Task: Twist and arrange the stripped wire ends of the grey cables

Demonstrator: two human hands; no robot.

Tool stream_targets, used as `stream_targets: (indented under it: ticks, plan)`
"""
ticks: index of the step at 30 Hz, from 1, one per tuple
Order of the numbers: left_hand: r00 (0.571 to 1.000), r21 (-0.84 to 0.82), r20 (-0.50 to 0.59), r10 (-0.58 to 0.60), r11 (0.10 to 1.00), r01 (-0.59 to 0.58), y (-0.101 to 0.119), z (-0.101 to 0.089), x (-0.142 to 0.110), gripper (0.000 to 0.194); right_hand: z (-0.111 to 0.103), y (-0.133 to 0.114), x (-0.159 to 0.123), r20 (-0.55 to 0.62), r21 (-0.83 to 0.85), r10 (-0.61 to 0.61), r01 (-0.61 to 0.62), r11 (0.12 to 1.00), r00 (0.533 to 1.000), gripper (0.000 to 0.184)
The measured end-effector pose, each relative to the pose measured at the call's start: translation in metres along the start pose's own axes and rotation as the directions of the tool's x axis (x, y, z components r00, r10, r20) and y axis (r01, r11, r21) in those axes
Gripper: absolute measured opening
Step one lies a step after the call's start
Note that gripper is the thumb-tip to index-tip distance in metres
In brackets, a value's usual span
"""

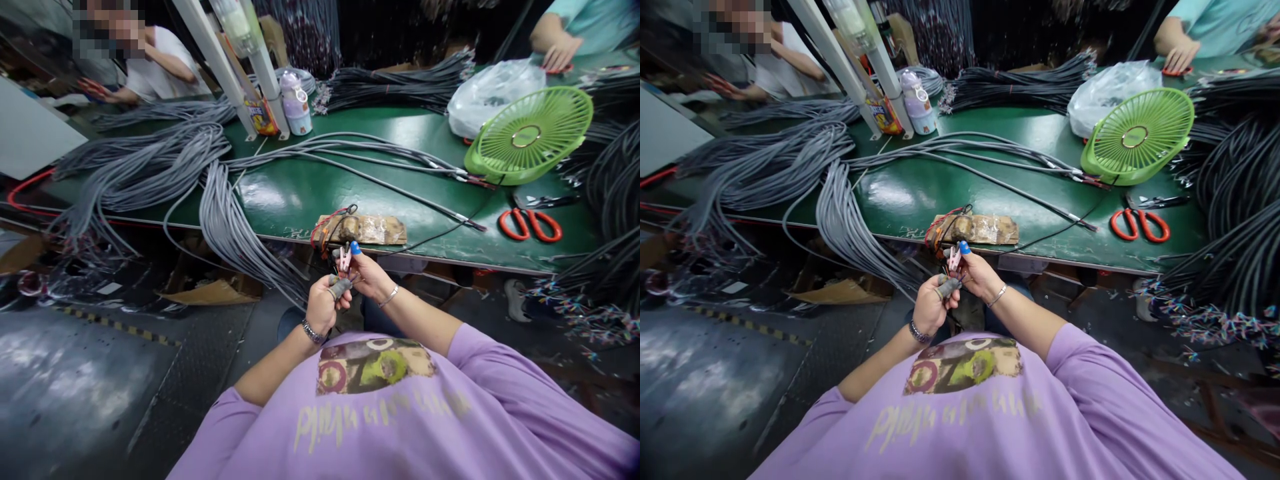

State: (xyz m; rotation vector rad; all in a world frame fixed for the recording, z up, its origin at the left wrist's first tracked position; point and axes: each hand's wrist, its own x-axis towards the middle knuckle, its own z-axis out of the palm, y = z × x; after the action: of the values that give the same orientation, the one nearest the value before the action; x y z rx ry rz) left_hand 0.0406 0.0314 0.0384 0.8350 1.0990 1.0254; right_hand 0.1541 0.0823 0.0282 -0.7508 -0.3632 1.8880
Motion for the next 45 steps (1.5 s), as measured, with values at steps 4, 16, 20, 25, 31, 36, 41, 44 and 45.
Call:
stream_targets:
  ticks: [4,16,20,25,31,36,41,44,45]
  plan:
    - [1.0,-0.01,-0.003,0.008,1.0,-0.008,0.0,-0.003,-0.007,0.026,-0.006,-0.003,-0.004,0.031,-0.001,0.062,-0.062,0.998,0.998,0.05]
    - [0.989,-0.055,-0.09,0.118,0.991,-0.123,0.007,-0.002,-0.014,0.022,-0.007,-0.008,-0.007,0.016,-0.124,0.016,-0.014,0.992,1.0,0.036]
    - [0.987,-0.047,-0.099,0.124,0.991,-0.129,0.007,-0.002,-0.009,0.022,-0.005,-0.008,-0.006,-0.01,-0.094,0.042,-0.042,0.995,0.999,0.035]
    - [0.993,0.005,-0.073,0.098,0.995,-0.098,0.001,-0.001,-0.004,0.025,-0.003,-0.005,-0.002,-0.046,-0.066,0.017,-0.02,0.998,0.999,0.034]
    - [0.993,0.006,-0.073,0.093,0.996,-0.093,0.0,-0.004,-0.007,0.027,-0.008,-0.006,-0.011,0.021,-0.088,0.102,-0.1,0.991,0.995,0.046]
    - [0.992,0.044,-0.072,0.105,0.994,-0.102,-0.003,-0.009,-0.016,0.024,-0.014,-0.013,-0.026,0.051,-0.266,0.223,-0.202,0.943,0.974,0.047]
    - [0.995,0.093,-0.062,0.075,0.993,-0.069,-0.014,-0.013,-0.016,0.026,-0.014,-0.015,-0.036,0.162,-0.606,0.043,0.065,0.793,0.986,0.032]
    - [0.999,0.148,0.037,-0.018,0.989,0.012,-0.016,-0.014,-0.015,0.026,-0.009,-0.015,-0.041,0.303,-0.772,-0.091,0.3,0.56,0.949,0.023]
    - [0.995,0.173,0.083,-0.062,0.984,0.047,-0.016,-0.013,-0.014,0.026,-0.008,-0.015,-0.043,0.358,-0.804,-0.118,0.37,0.465,0.926,0.02]
